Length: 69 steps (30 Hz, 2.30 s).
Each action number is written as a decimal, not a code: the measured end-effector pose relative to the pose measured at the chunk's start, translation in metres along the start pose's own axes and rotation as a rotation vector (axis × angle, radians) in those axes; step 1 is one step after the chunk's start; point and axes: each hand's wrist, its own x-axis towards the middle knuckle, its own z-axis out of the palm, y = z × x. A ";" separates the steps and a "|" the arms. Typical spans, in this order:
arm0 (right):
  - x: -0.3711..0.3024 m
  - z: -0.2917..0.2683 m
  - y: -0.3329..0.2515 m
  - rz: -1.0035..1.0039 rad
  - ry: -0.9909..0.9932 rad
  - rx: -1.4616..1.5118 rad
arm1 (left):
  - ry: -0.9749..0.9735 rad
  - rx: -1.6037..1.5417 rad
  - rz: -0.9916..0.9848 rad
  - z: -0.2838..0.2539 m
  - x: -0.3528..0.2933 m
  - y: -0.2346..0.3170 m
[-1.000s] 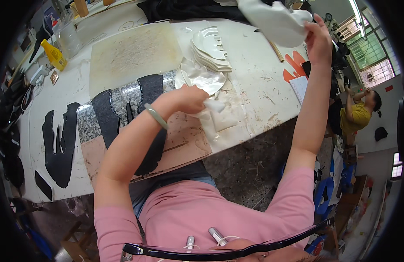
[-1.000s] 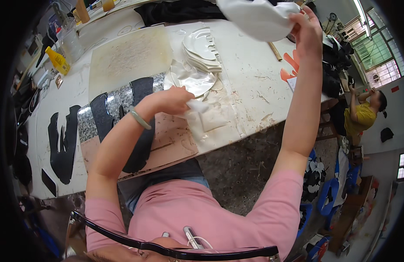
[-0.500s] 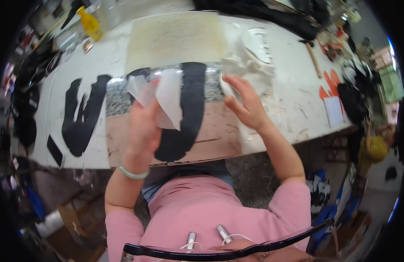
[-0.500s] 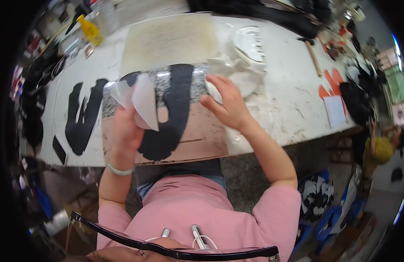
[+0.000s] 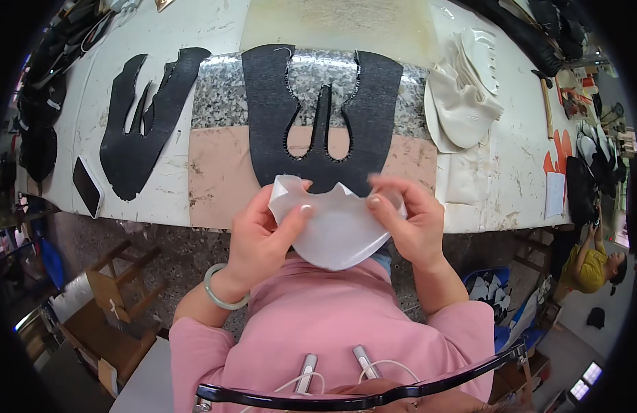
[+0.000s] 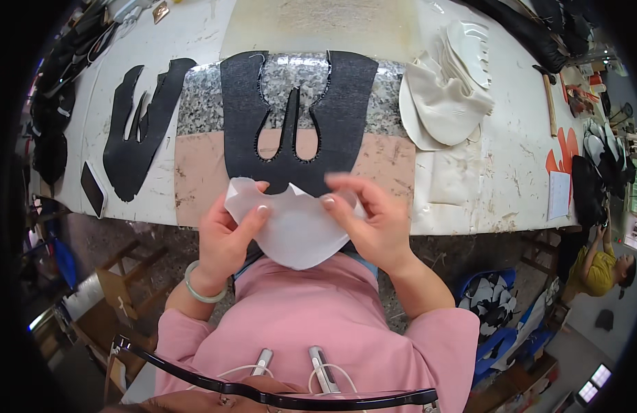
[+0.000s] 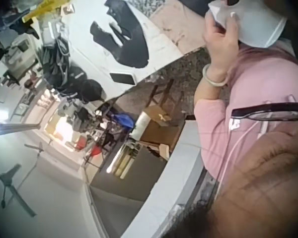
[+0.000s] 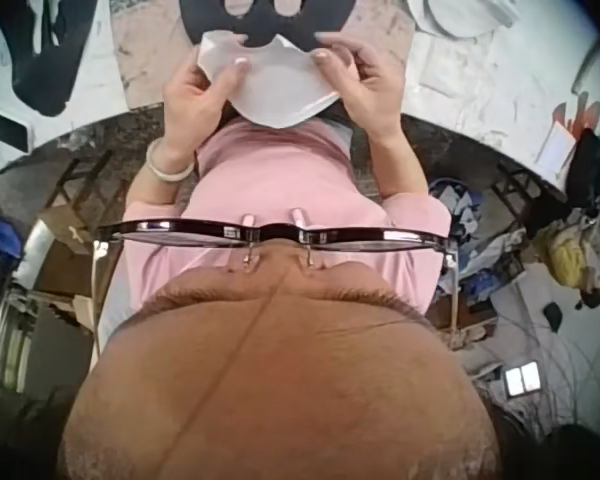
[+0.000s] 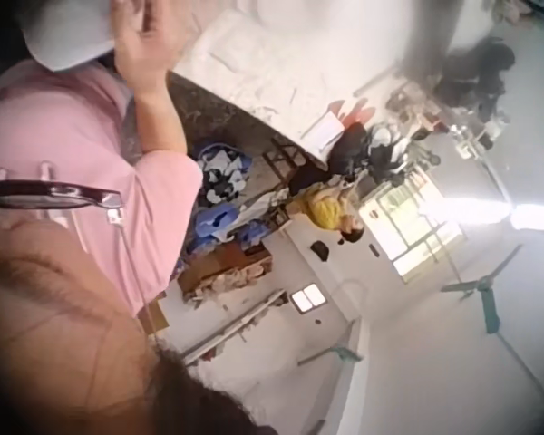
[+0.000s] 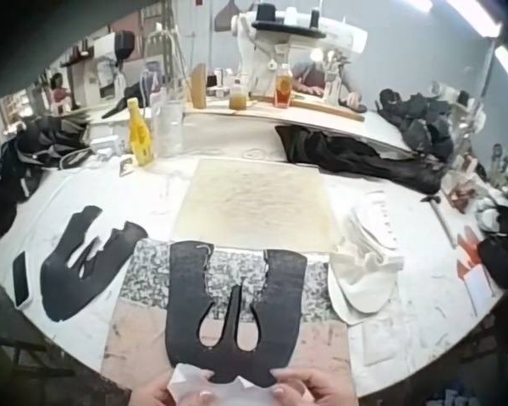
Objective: The person applies adhesive patches onto black cut panels, presses and smooths them down by hand, peels off the protective plastic film, and sets the finished panels aside.
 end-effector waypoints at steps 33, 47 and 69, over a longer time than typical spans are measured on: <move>0.041 0.013 0.004 0.124 0.034 -0.412 | 0.159 0.771 0.214 -0.041 0.045 -0.006; 0.043 0.011 0.001 0.056 0.006 -0.617 | 0.162 0.915 0.292 -0.038 0.047 -0.005; 0.001 -0.015 0.010 -0.416 -0.621 -1.176 | -0.239 1.584 0.469 -0.052 0.017 -0.004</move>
